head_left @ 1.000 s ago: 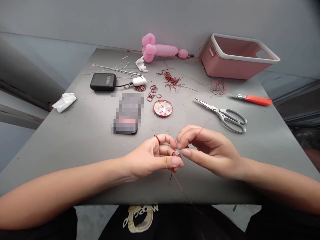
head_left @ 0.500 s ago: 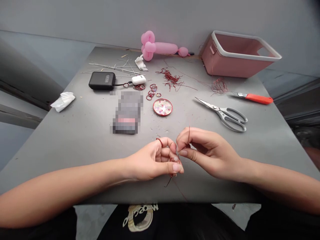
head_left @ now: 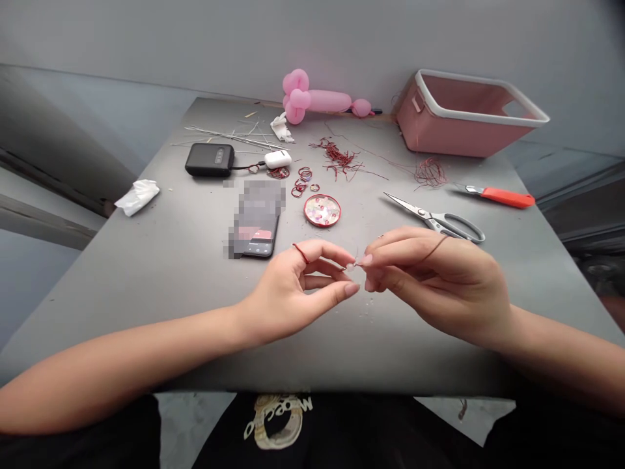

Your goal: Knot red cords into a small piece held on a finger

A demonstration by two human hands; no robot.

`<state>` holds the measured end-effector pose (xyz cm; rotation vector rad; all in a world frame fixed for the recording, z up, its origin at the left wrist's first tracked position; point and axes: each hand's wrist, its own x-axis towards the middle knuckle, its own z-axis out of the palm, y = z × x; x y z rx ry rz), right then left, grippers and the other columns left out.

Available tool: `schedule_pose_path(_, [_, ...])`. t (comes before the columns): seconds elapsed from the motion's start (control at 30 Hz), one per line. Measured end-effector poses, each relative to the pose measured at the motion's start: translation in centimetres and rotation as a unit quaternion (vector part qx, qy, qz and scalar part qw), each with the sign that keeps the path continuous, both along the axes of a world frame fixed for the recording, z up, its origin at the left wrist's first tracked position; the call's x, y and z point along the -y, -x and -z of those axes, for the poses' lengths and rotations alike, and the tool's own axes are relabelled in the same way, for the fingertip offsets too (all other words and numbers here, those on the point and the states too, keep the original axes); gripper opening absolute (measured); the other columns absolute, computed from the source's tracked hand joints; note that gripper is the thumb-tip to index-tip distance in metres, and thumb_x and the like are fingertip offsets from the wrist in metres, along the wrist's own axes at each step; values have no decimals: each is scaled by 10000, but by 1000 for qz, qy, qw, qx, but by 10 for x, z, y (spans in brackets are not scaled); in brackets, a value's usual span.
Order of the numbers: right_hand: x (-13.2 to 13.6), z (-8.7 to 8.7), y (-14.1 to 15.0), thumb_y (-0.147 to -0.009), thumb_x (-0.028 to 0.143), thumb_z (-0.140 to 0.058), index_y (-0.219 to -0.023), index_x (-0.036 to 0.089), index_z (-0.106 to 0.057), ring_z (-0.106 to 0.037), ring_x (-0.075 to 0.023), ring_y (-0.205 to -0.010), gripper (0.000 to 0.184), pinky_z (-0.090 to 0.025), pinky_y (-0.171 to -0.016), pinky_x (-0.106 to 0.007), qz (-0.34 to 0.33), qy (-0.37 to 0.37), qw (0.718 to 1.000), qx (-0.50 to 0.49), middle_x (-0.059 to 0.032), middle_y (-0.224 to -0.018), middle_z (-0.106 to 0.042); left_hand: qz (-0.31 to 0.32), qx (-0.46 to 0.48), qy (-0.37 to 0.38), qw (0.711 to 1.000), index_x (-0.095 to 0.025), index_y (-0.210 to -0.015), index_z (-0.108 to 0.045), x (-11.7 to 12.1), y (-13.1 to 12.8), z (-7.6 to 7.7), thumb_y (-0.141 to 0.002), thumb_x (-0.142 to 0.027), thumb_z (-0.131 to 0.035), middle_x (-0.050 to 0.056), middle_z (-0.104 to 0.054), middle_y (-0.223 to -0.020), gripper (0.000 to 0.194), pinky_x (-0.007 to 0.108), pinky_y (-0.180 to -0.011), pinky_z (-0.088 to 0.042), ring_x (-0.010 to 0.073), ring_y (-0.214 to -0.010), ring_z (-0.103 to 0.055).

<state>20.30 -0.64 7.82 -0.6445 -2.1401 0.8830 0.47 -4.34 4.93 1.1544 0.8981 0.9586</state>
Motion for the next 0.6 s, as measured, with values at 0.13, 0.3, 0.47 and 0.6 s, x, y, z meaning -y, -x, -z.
schedule_pose_path(0.13, [-1, -2, 2, -852, 50, -587, -922, 216, -670, -652, -146, -731, 198, -543, -662, -278, 1, -49, 999, -3, -25, -780, -678, -2, -1, -44, 999, -129, -976, -644, -4, 3, 4, -819, -273, -699, 76, -717, -960, 219, 324, -885, -587, 175, -920, -706])
schedule_pose_path(0.3, [-5, 16, 11, -852, 92, -613, -915, 209, -664, -636, -147, -752, 142, -533, -635, -271, 43, -60, 997, -16, -47, -846, -655, -1, -69, -142, 988, -141, -985, -644, -11, 7, 13, -811, -219, -695, 74, -758, -943, 197, 340, -881, -599, 191, -908, -734])
schedule_pose_path(0.47, [-10, 52, 17, -844, 110, -616, -921, 209, -645, -631, -163, -777, 128, -550, -693, -317, 62, -84, 991, -83, -54, -872, -625, -35, -108, -184, 976, -139, -879, -651, -18, 8, 27, -809, -228, -690, 63, -755, -910, 120, 335, -854, -604, 186, -871, -738])
schedule_pose_path(0.6, [-10, 66, 9, -814, 31, -592, -981, 209, -601, -646, -168, -822, 244, -571, -736, -321, 18, -145, 984, -98, -66, -901, -633, -59, -186, -279, 940, -155, -858, -681, -17, 5, 34, -805, -214, -709, 32, -762, -841, 84, 277, -777, -592, 159, -795, -726])
